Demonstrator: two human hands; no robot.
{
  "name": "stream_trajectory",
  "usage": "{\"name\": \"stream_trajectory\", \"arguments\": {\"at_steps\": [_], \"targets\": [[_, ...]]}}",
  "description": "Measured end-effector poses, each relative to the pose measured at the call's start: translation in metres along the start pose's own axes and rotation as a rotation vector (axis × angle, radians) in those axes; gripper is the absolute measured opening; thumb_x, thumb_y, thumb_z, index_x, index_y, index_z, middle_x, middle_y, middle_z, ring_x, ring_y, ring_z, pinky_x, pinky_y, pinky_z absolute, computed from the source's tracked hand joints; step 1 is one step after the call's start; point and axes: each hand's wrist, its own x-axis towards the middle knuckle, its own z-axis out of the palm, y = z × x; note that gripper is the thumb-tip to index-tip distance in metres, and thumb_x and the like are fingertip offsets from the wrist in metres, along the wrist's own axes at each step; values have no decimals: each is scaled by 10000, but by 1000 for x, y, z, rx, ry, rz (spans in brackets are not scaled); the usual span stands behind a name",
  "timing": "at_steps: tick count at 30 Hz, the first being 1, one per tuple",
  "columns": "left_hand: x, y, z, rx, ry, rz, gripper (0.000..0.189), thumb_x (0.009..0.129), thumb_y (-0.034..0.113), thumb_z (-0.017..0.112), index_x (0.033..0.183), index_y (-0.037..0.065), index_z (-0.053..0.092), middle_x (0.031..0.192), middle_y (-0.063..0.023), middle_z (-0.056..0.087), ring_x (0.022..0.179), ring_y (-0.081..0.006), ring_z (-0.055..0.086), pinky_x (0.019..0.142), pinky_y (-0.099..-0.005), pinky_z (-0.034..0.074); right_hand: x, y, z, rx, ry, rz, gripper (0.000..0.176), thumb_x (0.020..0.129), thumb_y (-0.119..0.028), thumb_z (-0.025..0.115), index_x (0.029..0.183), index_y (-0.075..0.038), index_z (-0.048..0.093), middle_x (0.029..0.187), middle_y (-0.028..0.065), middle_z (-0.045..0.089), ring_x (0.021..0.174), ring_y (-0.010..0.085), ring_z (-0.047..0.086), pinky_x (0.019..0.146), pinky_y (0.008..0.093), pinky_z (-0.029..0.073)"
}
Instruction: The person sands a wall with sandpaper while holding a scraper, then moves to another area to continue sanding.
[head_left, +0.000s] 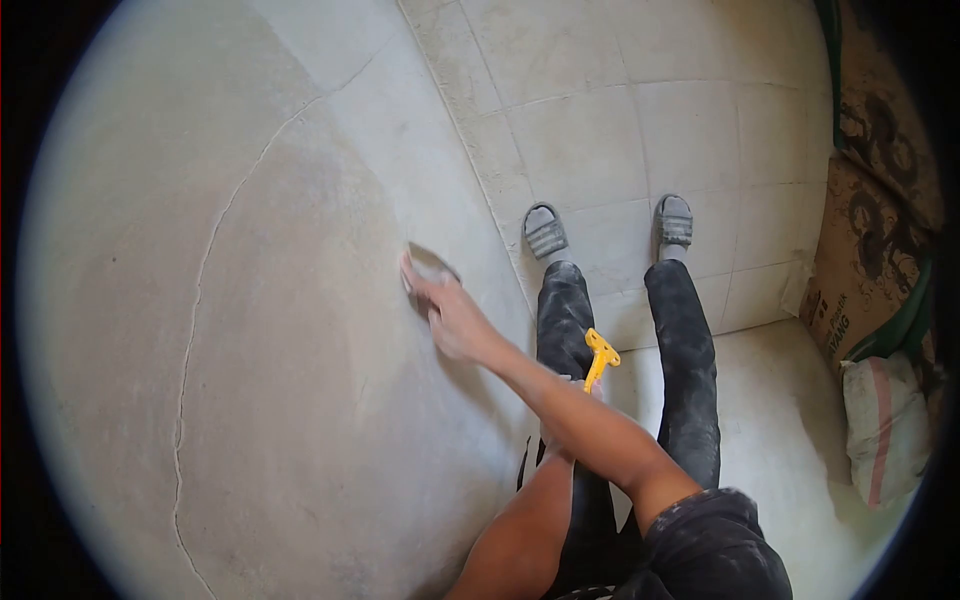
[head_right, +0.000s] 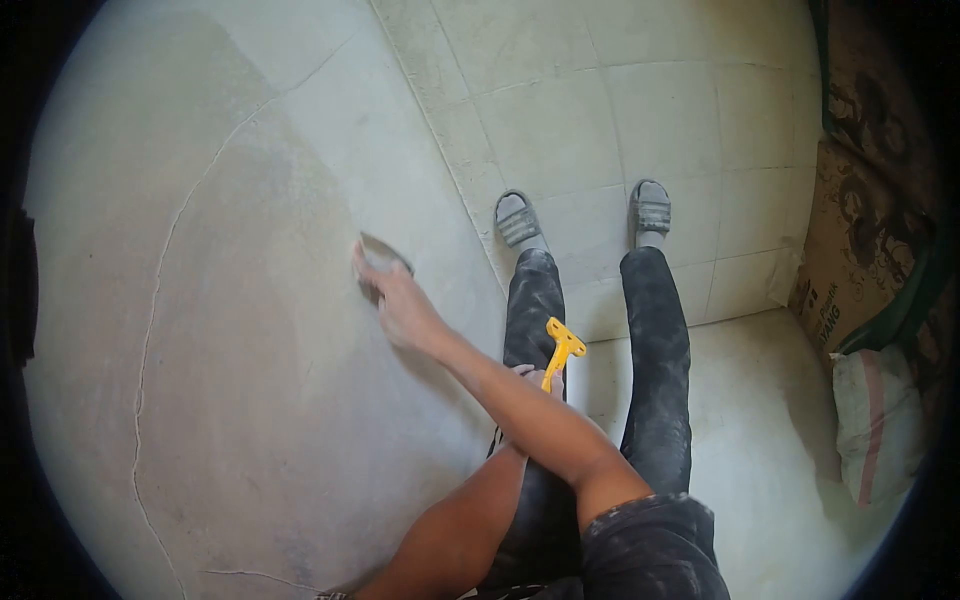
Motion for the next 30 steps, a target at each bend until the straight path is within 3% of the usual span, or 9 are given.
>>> {"name": "stream_trajectory", "arguments": {"at_steps": [5, 7, 8, 11, 13, 17, 19, 22, 30], "targets": [[-2, 1, 1, 5, 0, -7, 317, 950, 369, 597, 1019, 94, 741, 1063, -96, 729, 1222, -274, 556, 1047, -461, 374, 36, 8, -5, 52, 6, 134, 872, 769, 136, 380, 1596, -142, 353, 1130, 333, 605, 1104, 447, 554, 1178, 503, 296], [-5, 2, 2, 4, -7, -12, 316, 949, 368, 598, 1020, 95, 741, 1066, -95, 729, 1223, -274, 555, 1047, -460, 373, -8, 5, 14, -7, 34, 53, 867, 766, 136, 365, 1592, -126, 352, 1181, 344, 595, 1113, 447, 562, 1188, 477, 298], [-3, 3, 2, 5, -1, -8, 316, 948, 368, 599, 1021, 95, 741, 1068, -95, 728, 1223, -274, 555, 1047, -460, 373, -18, -1, 14, -40, 91, -71, 883, 771, 151, 369, 1597, -161, 355, 1172, 365, 570, 1095, 465, 571, 1079, 475, 377], [-5, 2, 2, 16, -8, -19, 315, 946, 367, 601, 1023, 96, 740, 1073, -95, 728, 1225, -274, 554, 1047, -460, 372, 22, -7, -8, 47, 49, -46, 883, 775, 164, 348, 1593, -165, 367, 1227, 370, 566, 1118, 462, 586, 1042, 428, 434], [-3, 2, 3, 14, -10, -16, 314, 945, 367, 602, 1024, 96, 740, 1076, -94, 727, 1226, -274, 553, 1048, -460, 372, 68, -13, -33, 161, -105, 231, 870, 773, 167, 327, 1587, -136, 368, 1254, 358, 582, 1219, 422, 578, 1157, 366, 336], [0, 1, 2, 16, -8, -14, 312, 943, 366, 605, 1027, 97, 739, 1082, -94, 726, 1228, -274, 551, 1048, -459, 371, -9, -8, 5, 135, 62, -185, 858, 752, 126, 353, 1583, -85, 335, 1131, 324, 606, 1089, 368, 611, 1045, 334, 408], [1, 1, 1, 20, -7, -17, 312, 942, 366, 606, 1029, 98, 739, 1085, -93, 726, 1229, -274, 551, 1048, -459, 371, -1, -9, 0, 16, 0, -67, 848, 749, 123, 349, 1579, -50, 324, 1224, 311, 615, 1126, 375, 605, 1062, 322, 392], [2, 1, 1, 17, -12, -16, 311, 940, 365, 608, 1031, 98, 738, 1090, -93, 725, 1231, -274, 549, 1049, -459, 370, 66, -4, -29, 264, -63, 79, 844, 753, 121, 360, 1580, -46, 339, 1123, 295, 620, 1089, 363, 603, 1061, 354, 398], [1, 3, 1, 16, -6, -21, 308, 936, 364, 613, 1037, 100, 737, 1102, -92, 723, 1235, -274, 546, 1050, -458, 368, 44, 0, -16, 126, -9, 8, 844, 748, 95, 364, 1579, -47, 350, 1119, 264, 635, 1032, 351, 601, 1088, 355, 387]]}}
